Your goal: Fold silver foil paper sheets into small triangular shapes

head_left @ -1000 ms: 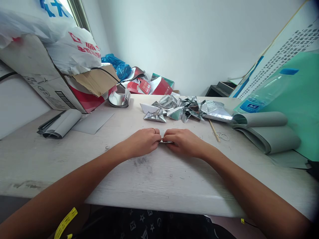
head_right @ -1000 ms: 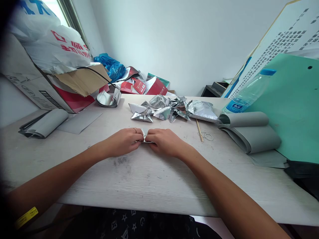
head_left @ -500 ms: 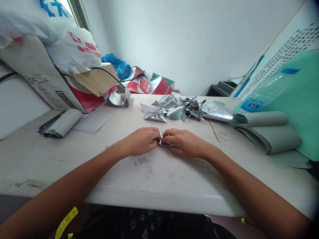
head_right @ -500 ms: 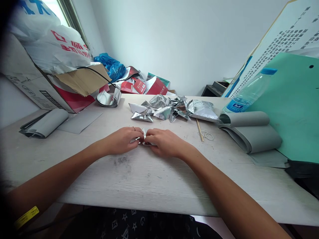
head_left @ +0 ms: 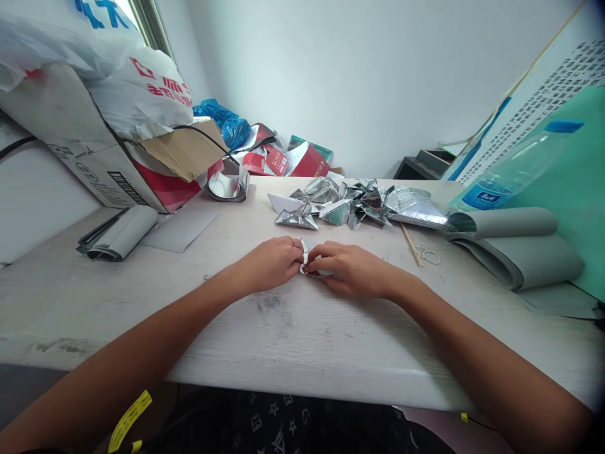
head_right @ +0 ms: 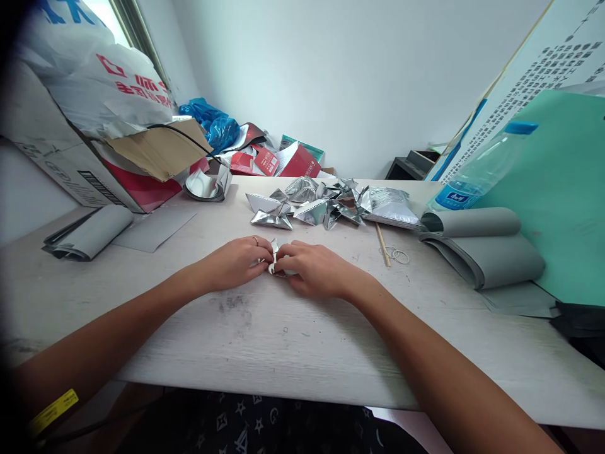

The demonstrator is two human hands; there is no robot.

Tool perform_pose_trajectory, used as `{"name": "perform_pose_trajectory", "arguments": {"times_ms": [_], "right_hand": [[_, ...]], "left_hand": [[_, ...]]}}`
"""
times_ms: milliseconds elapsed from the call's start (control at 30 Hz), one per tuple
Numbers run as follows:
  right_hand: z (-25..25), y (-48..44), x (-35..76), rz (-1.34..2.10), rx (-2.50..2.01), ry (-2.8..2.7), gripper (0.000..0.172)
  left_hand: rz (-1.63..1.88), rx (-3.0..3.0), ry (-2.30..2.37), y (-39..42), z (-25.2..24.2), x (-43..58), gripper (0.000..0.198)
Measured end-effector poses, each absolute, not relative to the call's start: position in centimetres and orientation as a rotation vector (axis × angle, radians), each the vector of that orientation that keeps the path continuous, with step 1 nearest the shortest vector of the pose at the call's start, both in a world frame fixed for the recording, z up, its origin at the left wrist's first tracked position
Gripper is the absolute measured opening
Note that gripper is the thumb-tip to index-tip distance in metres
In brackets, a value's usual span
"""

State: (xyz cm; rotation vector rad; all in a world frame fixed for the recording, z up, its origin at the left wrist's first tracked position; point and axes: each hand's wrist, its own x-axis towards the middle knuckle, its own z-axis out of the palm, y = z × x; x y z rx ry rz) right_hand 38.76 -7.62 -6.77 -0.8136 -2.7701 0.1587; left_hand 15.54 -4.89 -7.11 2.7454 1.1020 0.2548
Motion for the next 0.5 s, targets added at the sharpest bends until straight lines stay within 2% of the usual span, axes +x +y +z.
{"name": "perform_pose_trajectory", "arguments": {"times_ms": [500], "right_hand": [[-6.36, -7.95, 38.76, 0.185, -0.814, -2.793, 0.036]], "left_hand": [[0.227, 2.666, 1.132, -5.38, -6.71, 15.66, 0.041]]}}
